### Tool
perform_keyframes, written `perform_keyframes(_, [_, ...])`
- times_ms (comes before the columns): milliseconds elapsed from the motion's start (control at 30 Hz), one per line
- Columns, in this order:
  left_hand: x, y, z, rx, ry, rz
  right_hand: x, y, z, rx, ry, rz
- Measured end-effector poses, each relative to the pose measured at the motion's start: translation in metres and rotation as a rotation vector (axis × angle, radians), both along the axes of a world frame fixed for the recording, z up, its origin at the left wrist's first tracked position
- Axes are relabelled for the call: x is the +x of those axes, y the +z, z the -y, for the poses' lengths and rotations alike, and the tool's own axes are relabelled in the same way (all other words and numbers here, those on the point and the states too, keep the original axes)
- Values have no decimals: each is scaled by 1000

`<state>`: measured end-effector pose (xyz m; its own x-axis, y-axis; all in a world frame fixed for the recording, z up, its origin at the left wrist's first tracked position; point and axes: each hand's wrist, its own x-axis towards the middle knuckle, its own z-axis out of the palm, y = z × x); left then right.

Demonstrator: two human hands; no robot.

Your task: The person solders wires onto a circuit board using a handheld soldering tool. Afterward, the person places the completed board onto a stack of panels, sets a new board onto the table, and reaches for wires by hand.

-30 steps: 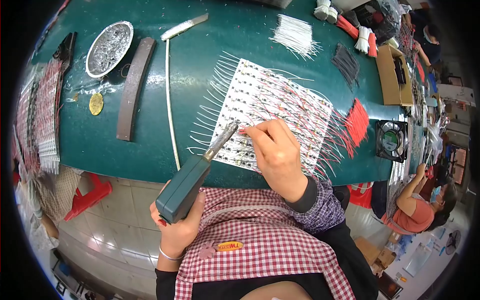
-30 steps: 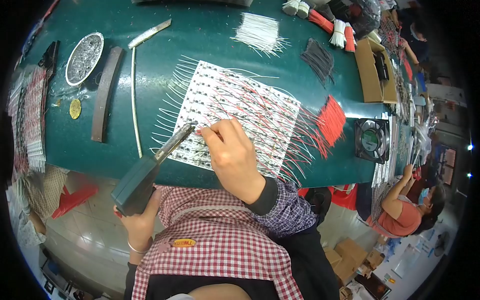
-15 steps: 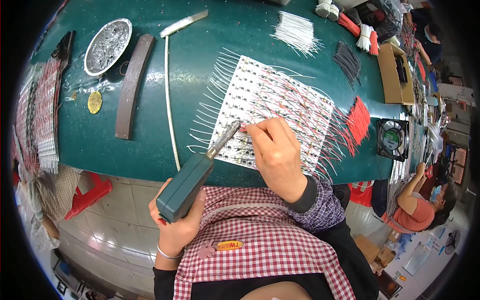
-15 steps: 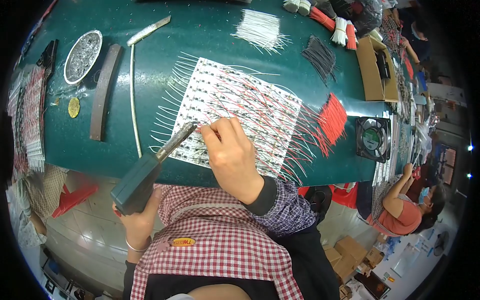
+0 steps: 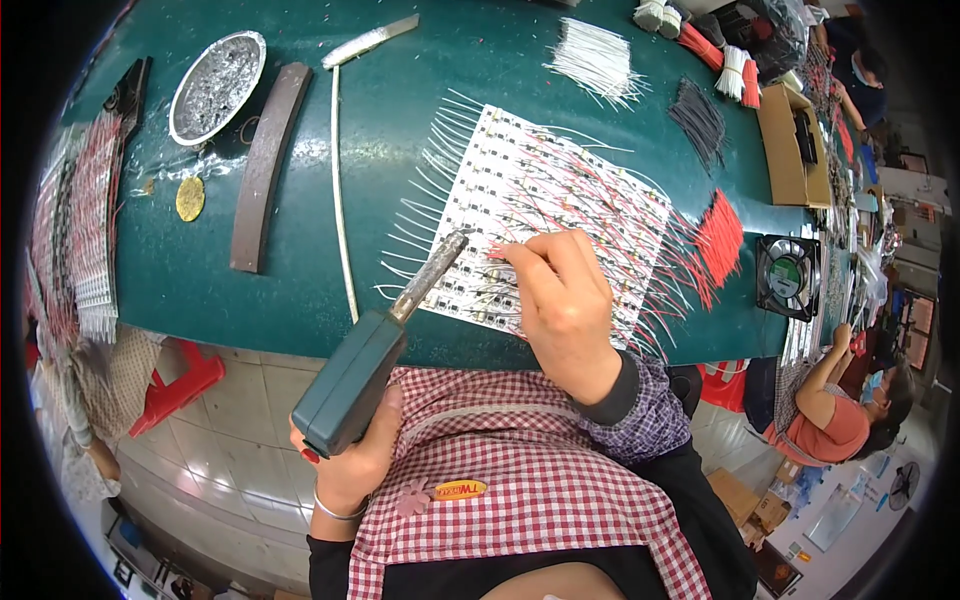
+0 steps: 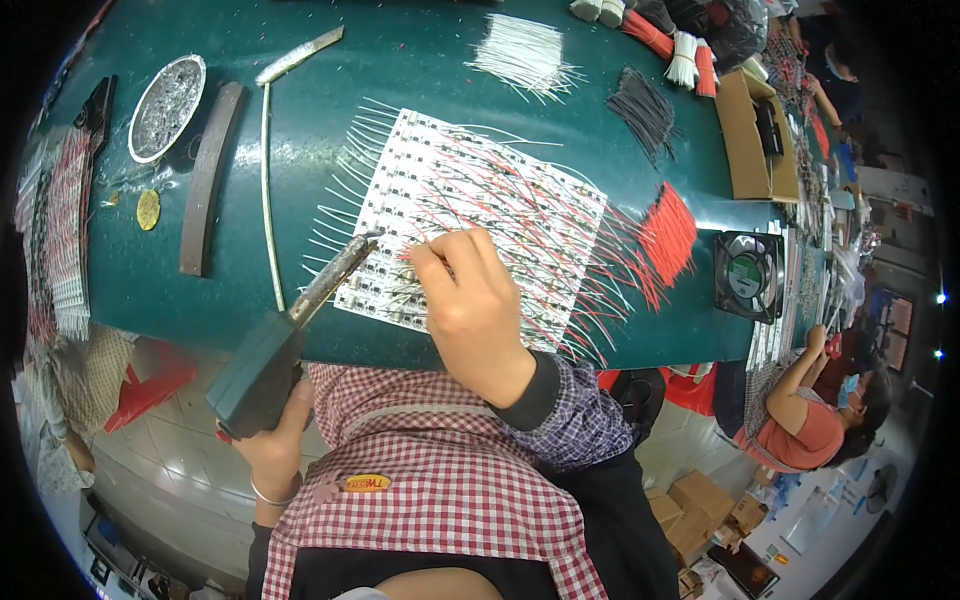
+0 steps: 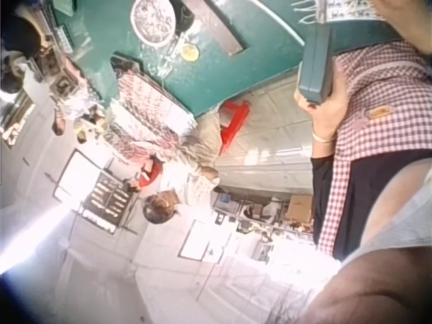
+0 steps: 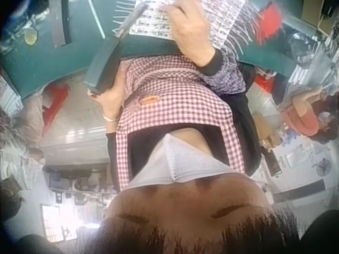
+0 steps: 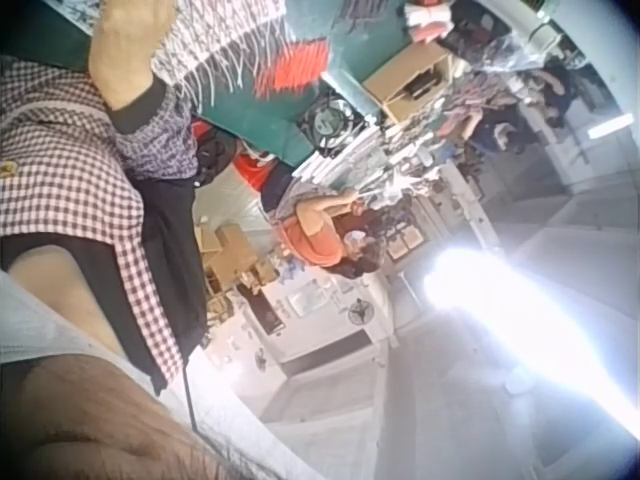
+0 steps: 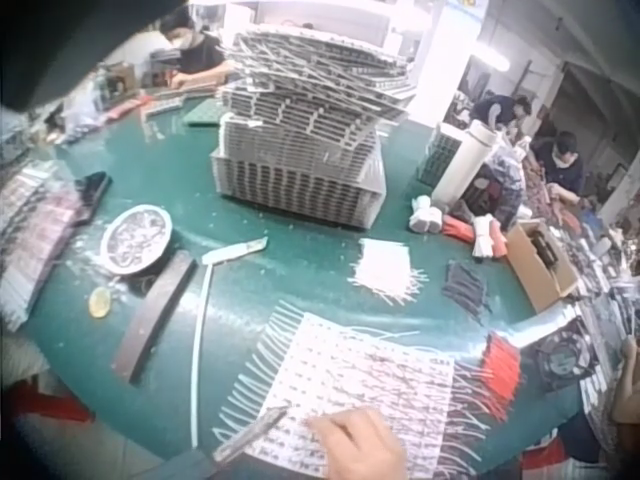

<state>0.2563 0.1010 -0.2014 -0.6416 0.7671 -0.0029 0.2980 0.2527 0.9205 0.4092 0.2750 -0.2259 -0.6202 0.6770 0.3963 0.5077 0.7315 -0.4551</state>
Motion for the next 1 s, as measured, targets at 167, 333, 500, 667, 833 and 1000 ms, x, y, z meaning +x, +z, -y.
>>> perform_keyframes(167, [-1, 2, 21, -104, -33, 181, 3, 10, 7, 57, 26, -83])
perform_keyframes(333, [1, 3, 8, -38, 8, 10, 1, -3, 11, -21, 37, -26])
perform_keyframes(500, [2, 0, 12, -49, 11, 120, 0, -6, 13, -54, 19, -27])
perform_keyframes(667, [1, 2, 11, -95, -15, 140, 0, -5, 14, -59, 17, -5])
perform_keyframes(833, [-1, 1, 9, -99, -95, 78, 0, -5, 13, -35, 35, 8])
perform_keyframes(1000, [-1, 2, 7, -105, -111, 54, 0, -5, 14, -34, 29, 16])
